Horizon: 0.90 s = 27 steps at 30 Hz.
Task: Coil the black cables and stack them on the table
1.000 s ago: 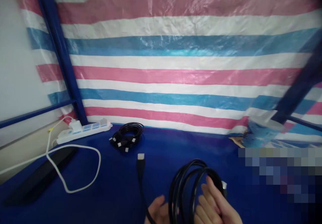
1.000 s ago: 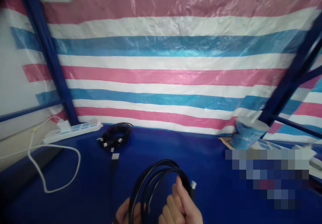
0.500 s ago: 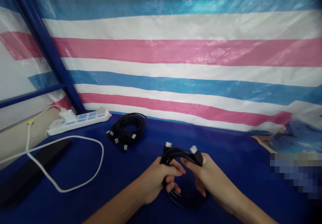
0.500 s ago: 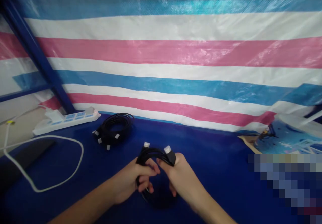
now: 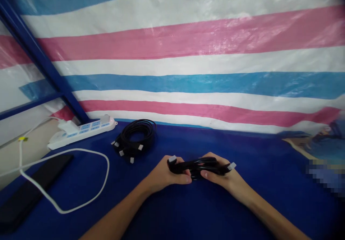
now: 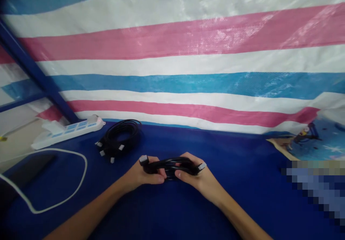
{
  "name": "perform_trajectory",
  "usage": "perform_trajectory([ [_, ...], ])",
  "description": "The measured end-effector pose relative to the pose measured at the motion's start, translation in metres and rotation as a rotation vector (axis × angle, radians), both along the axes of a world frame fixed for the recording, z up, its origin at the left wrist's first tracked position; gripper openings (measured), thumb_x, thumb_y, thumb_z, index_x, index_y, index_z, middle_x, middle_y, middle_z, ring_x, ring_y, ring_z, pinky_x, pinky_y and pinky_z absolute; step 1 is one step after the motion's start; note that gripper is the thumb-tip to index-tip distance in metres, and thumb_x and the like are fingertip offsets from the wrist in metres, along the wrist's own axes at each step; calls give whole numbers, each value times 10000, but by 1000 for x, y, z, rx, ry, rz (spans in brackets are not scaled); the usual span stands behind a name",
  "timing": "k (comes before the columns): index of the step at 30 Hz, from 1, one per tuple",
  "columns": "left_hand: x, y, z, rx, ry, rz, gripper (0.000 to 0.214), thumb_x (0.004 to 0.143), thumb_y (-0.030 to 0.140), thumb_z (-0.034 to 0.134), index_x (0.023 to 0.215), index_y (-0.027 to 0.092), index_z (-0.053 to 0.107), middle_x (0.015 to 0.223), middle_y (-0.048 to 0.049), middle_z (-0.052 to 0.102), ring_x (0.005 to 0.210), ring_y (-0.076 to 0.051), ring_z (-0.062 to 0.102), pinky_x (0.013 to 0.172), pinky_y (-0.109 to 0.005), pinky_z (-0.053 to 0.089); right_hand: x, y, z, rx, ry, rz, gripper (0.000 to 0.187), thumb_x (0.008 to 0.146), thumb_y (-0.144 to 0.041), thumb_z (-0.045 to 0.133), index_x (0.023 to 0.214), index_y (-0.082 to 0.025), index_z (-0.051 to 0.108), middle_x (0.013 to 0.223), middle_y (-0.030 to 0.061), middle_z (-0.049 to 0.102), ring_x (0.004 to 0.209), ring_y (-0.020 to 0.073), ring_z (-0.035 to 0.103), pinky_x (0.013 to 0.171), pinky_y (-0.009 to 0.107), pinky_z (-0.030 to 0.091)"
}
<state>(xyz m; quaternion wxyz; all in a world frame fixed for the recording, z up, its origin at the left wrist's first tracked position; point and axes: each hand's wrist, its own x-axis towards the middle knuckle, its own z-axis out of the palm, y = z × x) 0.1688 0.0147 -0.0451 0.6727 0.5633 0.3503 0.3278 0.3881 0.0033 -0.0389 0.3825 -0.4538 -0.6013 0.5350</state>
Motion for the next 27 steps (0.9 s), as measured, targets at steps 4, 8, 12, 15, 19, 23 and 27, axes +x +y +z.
perform_trajectory([
  [4,1,-1,1,-83,-134,-36,162,595,198,786,669,125,662,684,-40,675,720,-154,607,730,-267,426,-5,-5,-1,-60,166,-18,256,692,-310,748,864,-198,594,877,33,653,866,200,594,796,315,440],
  [8,8,-13,2,-222,-335,-57,193,719,355,661,785,188,591,388,72,444,438,-126,538,607,-277,449,-27,-21,1,-154,307,-28,201,752,-348,674,793,-199,547,554,-50,551,528,127,553,671,311,482],
  [12,12,-25,1,-368,-405,-168,112,737,295,571,765,187,578,312,127,202,255,-44,126,400,-216,291,-39,-36,8,-259,339,-8,180,776,-355,614,844,-207,537,324,-163,242,263,56,206,392,239,375],
  [15,19,-33,1,-406,-386,-200,36,640,160,576,670,152,594,296,105,246,273,-48,223,479,-240,372,-28,-38,17,-310,269,39,124,731,-264,622,810,-185,570,301,-156,280,261,45,204,395,237,387],
  [19,33,-40,4,-349,-354,-71,100,621,83,654,692,137,608,372,103,334,392,-46,406,723,-266,443,-4,-31,28,-314,158,111,30,669,-154,565,686,-163,588,305,-136,308,271,31,201,409,234,385],
  [23,31,-37,6,-265,-393,-100,192,622,224,738,750,137,624,420,94,398,401,-48,403,655,-252,429,8,-28,33,-259,72,179,86,588,-89,512,595,-148,575,380,-85,409,329,34,302,379,185,272],
  [27,18,-32,8,-218,-380,-292,519,634,590,692,818,108,647,463,38,505,378,-91,471,572,-274,440,6,-28,31,-201,1,246,153,571,-69,482,636,-130,606,433,-58,483,361,31,342,361,162,202],
])
